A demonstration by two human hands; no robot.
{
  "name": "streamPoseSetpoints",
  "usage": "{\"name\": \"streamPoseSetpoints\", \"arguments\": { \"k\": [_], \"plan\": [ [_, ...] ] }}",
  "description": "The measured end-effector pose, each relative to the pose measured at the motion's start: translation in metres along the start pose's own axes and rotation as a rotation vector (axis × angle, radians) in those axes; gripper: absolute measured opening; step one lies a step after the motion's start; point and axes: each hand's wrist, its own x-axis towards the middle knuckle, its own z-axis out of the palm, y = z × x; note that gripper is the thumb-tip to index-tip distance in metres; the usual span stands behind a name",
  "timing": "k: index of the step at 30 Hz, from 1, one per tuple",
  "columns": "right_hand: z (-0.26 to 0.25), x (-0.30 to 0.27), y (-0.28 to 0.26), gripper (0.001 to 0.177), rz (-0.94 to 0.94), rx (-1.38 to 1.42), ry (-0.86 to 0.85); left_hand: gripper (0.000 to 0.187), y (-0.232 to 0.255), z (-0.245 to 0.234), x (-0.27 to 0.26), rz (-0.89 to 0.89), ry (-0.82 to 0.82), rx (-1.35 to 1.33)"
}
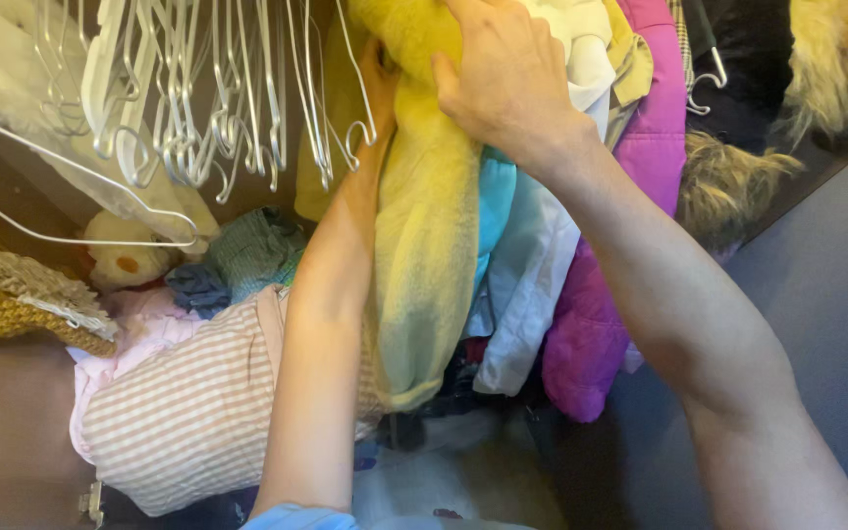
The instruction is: The person hangs several garments in a closet. They place a light blue puffer jacket, a yellow towel, a brown jacket, and a white dress on hangers and hang them on the closet rod.
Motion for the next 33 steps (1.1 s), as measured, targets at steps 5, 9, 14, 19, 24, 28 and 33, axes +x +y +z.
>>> {"name": "streamPoseSetpoints", "arguments": {
  "k": [5,9,14,19,24,28,33],
  "plan": [
    [-0.016,-0.003,-0.014,0.052,0.120,0.021,-0.072,0.052,0.006,-0.061,-0.044,-0.140,-0.134,0.046],
    [-0.032,-0.025,-0.034,0.056,0.147,0.096,-0.079,0.052,0.010,-0.091,-0.064,-0.253,-0.194,-0.006],
    [-0.015,-0.022,-0.012,0.034,0.100,0.091,0.139,0.053,0.033,-0.033,-0.071,-0.317,-0.409,-0.143],
    [-0.029,-0.023,0.024,0.030,-0.026,-0.003,0.283,0.054,0.060,0.068,-0.065,-0.316,-0.635,-0.256],
    [-0.016,-0.043,0.019,0.025,0.135,-0.317,0.119,0.055,0.071,0.083,-0.068,-0.338,-0.663,-0.253],
    [0.025,-0.083,-0.022,0.033,-0.158,-0.725,0.040,0.057,0.079,0.052,-0.069,-0.375,-0.626,-0.229],
    [0.105,-0.147,-0.051,0.057,-0.150,-0.476,-0.375,0.058,0.063,0.009,-0.071,-0.404,-0.505,-0.228]
  ]
}}
